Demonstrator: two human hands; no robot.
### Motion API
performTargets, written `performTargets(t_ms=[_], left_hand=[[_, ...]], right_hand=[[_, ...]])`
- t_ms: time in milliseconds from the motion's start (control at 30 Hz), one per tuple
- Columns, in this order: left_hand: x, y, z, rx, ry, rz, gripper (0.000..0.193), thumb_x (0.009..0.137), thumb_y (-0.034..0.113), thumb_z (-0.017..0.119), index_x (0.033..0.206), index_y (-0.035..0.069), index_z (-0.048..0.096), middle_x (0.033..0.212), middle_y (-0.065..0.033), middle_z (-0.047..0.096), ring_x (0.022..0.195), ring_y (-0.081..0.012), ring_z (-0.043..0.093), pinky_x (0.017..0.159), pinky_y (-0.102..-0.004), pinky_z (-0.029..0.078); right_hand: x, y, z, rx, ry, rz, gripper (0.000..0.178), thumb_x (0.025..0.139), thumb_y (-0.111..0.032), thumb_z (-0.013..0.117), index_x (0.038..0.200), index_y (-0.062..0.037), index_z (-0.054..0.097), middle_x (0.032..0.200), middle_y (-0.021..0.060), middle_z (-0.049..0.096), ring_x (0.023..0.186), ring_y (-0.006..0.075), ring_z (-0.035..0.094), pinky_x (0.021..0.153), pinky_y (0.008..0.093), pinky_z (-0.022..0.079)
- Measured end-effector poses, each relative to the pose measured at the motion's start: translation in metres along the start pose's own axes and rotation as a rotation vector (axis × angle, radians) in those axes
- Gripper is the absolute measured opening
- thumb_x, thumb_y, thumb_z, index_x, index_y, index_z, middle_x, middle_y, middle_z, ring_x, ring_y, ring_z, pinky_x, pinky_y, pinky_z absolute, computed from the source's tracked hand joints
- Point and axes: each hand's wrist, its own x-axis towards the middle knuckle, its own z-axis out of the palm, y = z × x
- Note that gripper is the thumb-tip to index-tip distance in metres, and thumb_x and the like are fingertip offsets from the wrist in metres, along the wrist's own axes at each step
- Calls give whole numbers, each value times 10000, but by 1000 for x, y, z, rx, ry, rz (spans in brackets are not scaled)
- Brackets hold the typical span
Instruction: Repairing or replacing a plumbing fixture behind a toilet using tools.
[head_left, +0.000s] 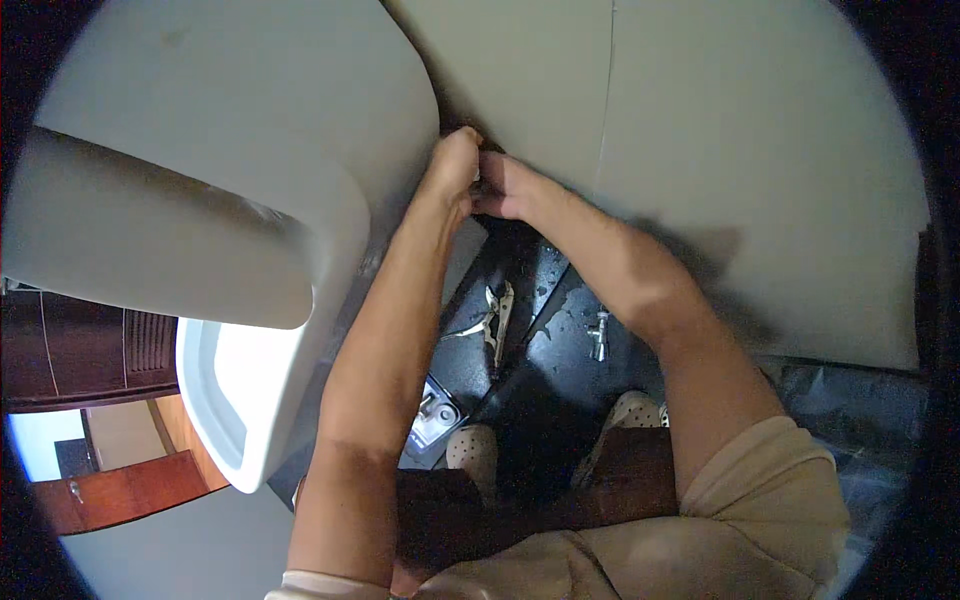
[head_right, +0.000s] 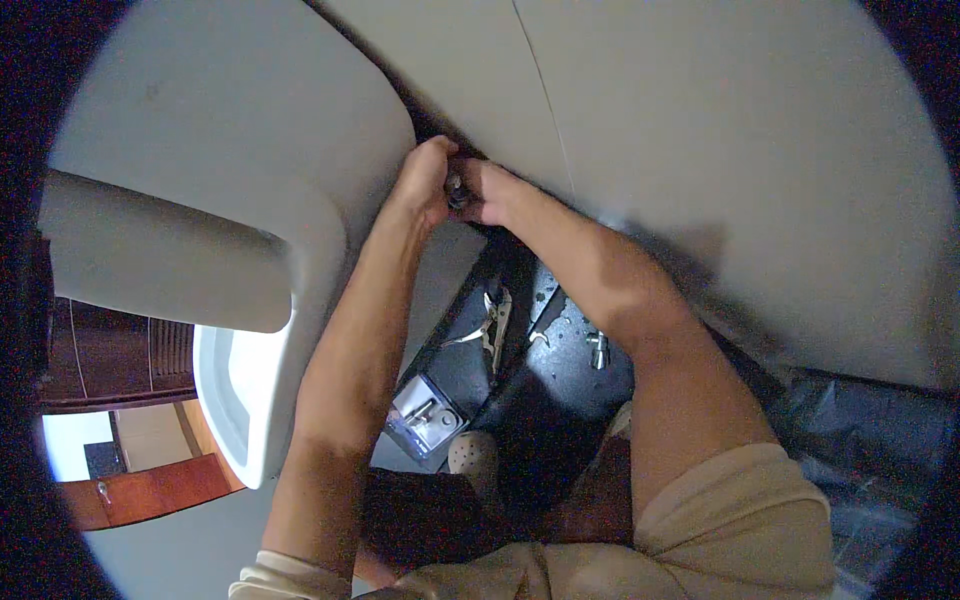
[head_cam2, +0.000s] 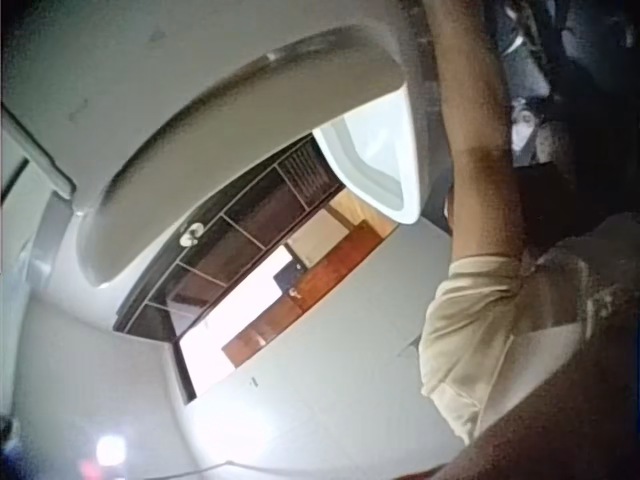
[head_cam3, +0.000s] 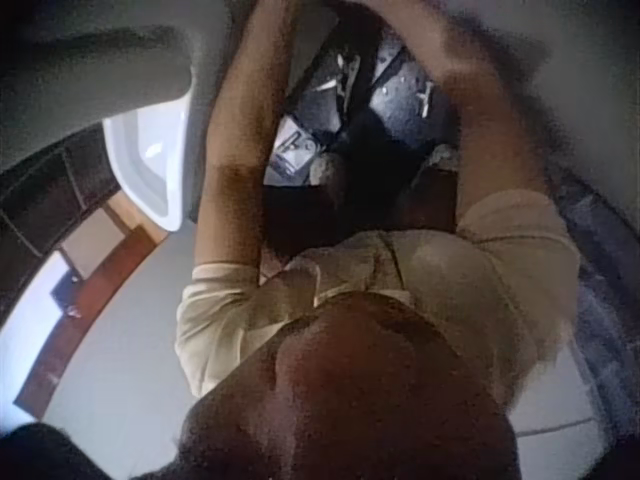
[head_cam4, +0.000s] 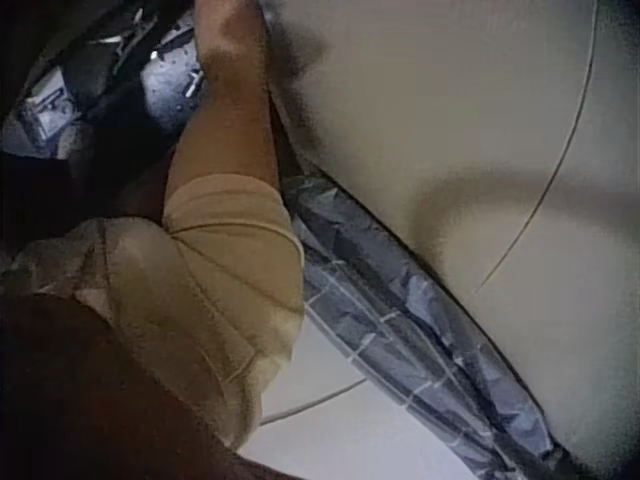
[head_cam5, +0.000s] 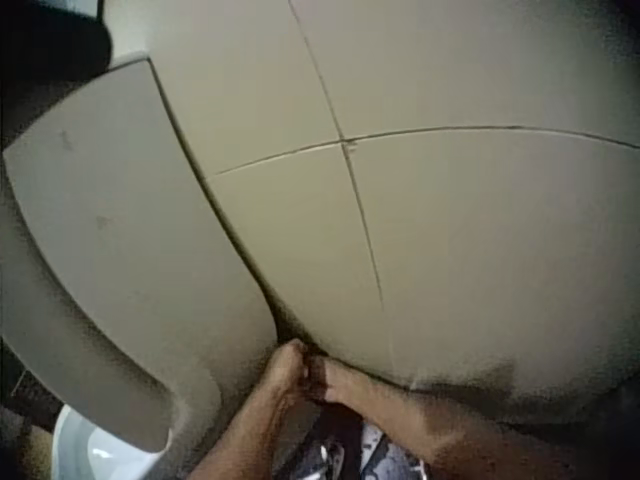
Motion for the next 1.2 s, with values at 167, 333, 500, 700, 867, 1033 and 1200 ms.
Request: performTargets(t_ms=[167,333,500,700,867,1033,1200], left_hand=[[24,-8,-5,-304,35,-60,358,876,244,418,1050,-11,599,1023,-153,624,880,-253,535,765,-362,416],[19,-2,-3,-350,63,-71,386,890,282,404,1060,-5,597,1037,-160,617,910,-254,526,795,-385,406],[10,-1,-4,-310,60,-75,420,896,307,398,1103,-9,582,1089,-174,601,949,-266,516,844,-400,391],[4,5,7,-196,22,-109,434,904,309,389,1140,-14,559,1150,-183,579,966,-281,509,888,-412,372],[-3,5,-4,-195,95,-52,430,912,299,382,1140,-27,545,1167,-192,567,971,-286,503,883,-407,377],[1,-1,-5,-265,-7,-45,528,914,343,367,1164,-91,532,1176,-210,530,1068,-280,465,911,-378,369],[-4,1,-4,-205,-11,-84,545,921,355,354,1182,-92,522,1181,-210,532,1066,-287,473,909,-384,374]], right_hand=[[-20,-14,39,68,29,11,160,887,-226,556,848,-97,642,736,46,639,613,165,591,527,285,487],[-22,-19,40,-53,69,-9,165,883,-246,559,846,-108,643,740,42,640,622,180,591,522,310,479],[-15,-13,36,-91,78,20,178,885,-269,554,854,-119,645,754,37,640,629,187,589,522,320,469],[11,-10,5,14,54,34,174,882,-267,555,843,-124,646,748,39,644,631,187,594,528,309,470],[-3,-10,29,60,-2,11,175,884,-260,556,823,-123,646,764,44,654,654,187,610,537,310,475],[-7,-12,25,-51,48,41,184,889,-269,551,820,-124,640,767,45,659,666,185,614,540,308,472],[-10,-15,26,-34,-10,10,189,889,-275,556,837,-115,642,758,44,657,661,179,614,546,289,476]])
